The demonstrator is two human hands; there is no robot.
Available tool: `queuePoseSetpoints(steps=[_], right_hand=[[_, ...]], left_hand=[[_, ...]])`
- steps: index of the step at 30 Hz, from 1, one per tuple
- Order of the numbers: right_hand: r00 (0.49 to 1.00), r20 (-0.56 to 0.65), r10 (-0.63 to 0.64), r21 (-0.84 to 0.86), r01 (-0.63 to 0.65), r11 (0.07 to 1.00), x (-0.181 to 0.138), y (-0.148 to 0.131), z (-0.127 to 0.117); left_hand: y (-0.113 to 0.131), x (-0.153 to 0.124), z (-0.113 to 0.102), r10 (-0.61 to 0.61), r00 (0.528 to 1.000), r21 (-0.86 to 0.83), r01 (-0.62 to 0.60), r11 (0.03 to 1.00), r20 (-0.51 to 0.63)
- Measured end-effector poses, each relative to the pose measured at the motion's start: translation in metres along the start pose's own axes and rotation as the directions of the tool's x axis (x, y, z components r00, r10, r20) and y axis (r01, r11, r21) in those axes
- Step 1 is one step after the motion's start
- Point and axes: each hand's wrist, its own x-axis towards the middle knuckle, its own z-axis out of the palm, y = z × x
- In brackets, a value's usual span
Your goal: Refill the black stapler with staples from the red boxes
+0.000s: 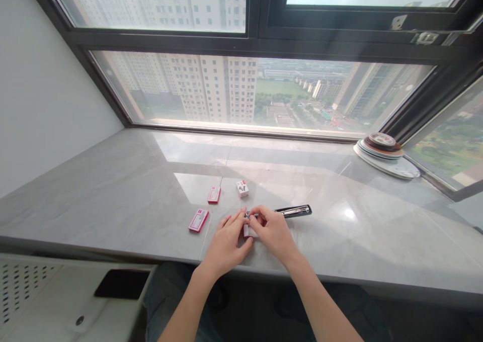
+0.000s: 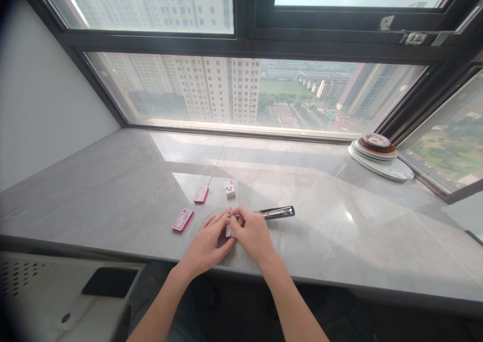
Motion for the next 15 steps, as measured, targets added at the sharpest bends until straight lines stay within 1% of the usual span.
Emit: queuePoseSetpoints(steps=[3,6,7,9,11,12,14,15], right_hand=[[0.996,0.088,-0.031,-0.129,0.042,0.991,-0.011,0.002,-0.007],[0.99,0.144,-0.008,-0.265,0.047,0.963,-0.019,0.01,-0.008],[0.989,0.15,-0.002,-0.286,0.045,0.957,-0.021,0.012,-0.008],[0.988,0.157,0.004,-0.276,0.04,0.96,-0.026,0.015,-0.011],[0.991,0.132,0.022,-0.222,0.008,0.975,-0.032,0.017,-0.017],[0.994,0.096,0.047,-0.201,-0.027,0.979,-0.036,0.019,-0.022],[0.991,-0.007,0.132,-0.198,-0.131,0.971,-0.043,0.026,-0.033],[0.982,-0.055,0.179,-0.217,-0.187,0.958,-0.046,0.031,-0.038]], left_hand=[[0.002,0.001,-0.001,-0.002,1.0,-0.011,0.002,1.0,0.002],[0.003,0.001,-0.001,-0.005,1.0,-0.017,0.005,1.0,0.001],[0.003,0.001,-0.001,-0.007,1.0,-0.018,0.007,1.0,-0.001],[0.004,0.001,-0.001,-0.007,1.0,-0.023,0.007,1.0,-0.003],[0.005,0.0,-0.004,0.002,1.0,-0.036,-0.002,0.999,-0.01],[0.005,-0.001,-0.006,0.006,1.0,-0.043,-0.007,0.999,-0.023],[0.006,-0.003,-0.009,-0.012,0.996,-0.046,0.008,0.999,-0.085],[0.007,-0.004,-0.01,-0.043,0.99,-0.035,0.038,0.999,-0.135]])
